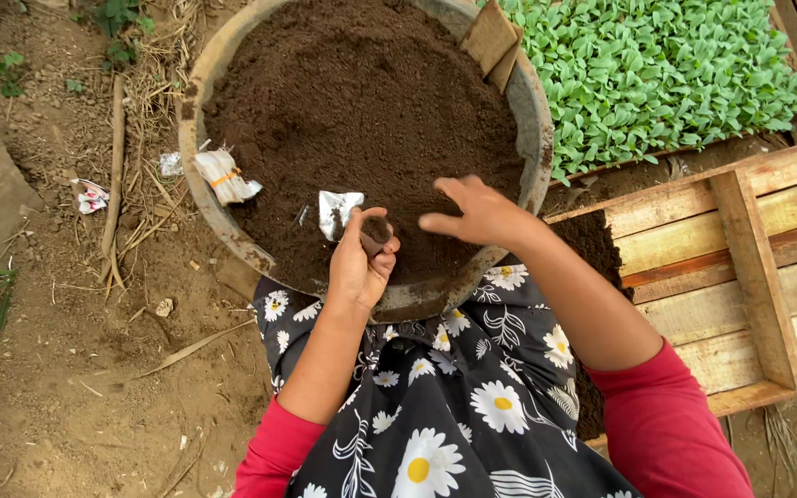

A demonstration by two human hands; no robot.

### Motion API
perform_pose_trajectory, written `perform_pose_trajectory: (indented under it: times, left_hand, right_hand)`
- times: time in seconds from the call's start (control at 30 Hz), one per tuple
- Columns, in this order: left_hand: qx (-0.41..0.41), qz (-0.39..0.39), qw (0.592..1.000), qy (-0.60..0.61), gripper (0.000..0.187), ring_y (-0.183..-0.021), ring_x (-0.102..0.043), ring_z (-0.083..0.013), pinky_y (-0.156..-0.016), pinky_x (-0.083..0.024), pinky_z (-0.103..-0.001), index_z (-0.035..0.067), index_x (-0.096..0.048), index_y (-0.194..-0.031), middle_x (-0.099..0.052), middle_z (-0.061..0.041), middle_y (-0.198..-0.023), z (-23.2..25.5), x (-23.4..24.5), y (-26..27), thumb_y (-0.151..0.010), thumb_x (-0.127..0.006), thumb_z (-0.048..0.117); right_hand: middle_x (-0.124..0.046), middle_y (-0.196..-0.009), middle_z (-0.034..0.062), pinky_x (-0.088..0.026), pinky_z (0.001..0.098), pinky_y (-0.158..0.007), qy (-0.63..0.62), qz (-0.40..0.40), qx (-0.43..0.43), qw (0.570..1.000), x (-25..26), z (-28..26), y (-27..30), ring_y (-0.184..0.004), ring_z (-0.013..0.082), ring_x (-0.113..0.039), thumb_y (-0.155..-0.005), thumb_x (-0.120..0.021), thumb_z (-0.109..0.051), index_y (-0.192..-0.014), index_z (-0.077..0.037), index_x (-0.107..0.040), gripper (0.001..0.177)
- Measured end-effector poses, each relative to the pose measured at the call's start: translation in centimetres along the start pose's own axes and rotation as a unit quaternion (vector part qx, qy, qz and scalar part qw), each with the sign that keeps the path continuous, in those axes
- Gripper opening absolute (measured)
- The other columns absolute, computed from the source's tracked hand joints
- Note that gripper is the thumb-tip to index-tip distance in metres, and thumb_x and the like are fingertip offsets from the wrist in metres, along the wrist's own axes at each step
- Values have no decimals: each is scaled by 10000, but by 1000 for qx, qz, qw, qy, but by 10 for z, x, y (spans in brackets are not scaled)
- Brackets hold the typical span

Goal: The person scoops soil from a large basin and fills small white seed pouches by hand. They then place the filled pouches into a wooden crate next to the basin.

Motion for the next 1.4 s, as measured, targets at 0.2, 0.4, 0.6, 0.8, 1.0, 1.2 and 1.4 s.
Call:
perform_pose_trajectory:
  times: [0.2,0.4,0.6,0.8,1.0,1.2,1.4]
  left_hand:
    - [-4,-33,999,18,372,-588,-493,-82,-411,-450,-98,54,-388,-1184,-452,-129,-850,1,-2,-8,-952,-275,322]
    - [-41,61,997,-17,291,-481,-526,-125,-373,-441,-75,67,-516,-944,-548,-163,-729,13,-4,2,-889,-465,348]
    - [-61,60,995,-48,299,-482,-559,-142,-376,-475,-93,55,-528,-956,-536,-152,-615,8,3,-6,-871,-514,341]
    - [-70,68,994,-46,288,-424,-553,-143,-361,-479,-106,66,-548,-879,-578,-150,-629,13,-4,0,-846,-542,352]
    - [-55,64,996,-43,247,-385,-532,-143,-340,-473,-114,74,-535,-837,-581,-149,-634,8,-10,2,-839,-566,320]
    - [140,-42,988,44,514,-302,-473,-71,-266,-386,-35,-4,-510,-973,-588,-162,-711,-30,-21,5,-836,-471,489]
    - [229,-111,965,61,555,-283,-403,-63,-224,-367,-66,-58,-432,-1126,-574,-236,-817,-55,-13,3,-884,-431,442]
  right_hand:
    - [-314,-1299,251,-229,583,-983,-216,30,53,975,-48,25,-42,-1267,453,-195,-785,-593,-137,-1238,-86,-435,483]
    - [-568,-1066,136,-353,470,-934,-326,65,139,933,2,-23,-2,-1096,288,-471,-767,-611,-35,-1055,-101,-589,296]
    - [-484,-1049,146,-336,580,-940,-172,69,201,962,14,-60,17,-1130,390,-409,-803,-565,-30,-1113,-106,-530,321]
    - [-467,-1045,172,-375,592,-902,-108,63,203,971,9,-71,26,-1091,424,-444,-780,-560,1,-1130,-92,-490,369]
    - [-536,-1040,130,-425,495,-887,-78,99,208,970,3,-56,12,-1047,335,-527,-791,-604,-83,-1002,-96,-602,212]
    - [-529,-1128,221,-346,561,-931,-80,-66,218,970,-2,-82,38,-1131,404,-449,-720,-670,-169,-1219,-118,-410,565]
    - [-569,-1051,196,-392,519,-869,-33,-92,293,951,-25,-74,39,-1036,401,-500,-793,-568,-84,-1129,-51,-519,342]
Point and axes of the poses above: each hand's wrist, its own y-axis away from the middle knuckle, its own x-axis out of the back of the hand, z = x × y, the point moved 10 cm from there along -y, towards the middle knuckle
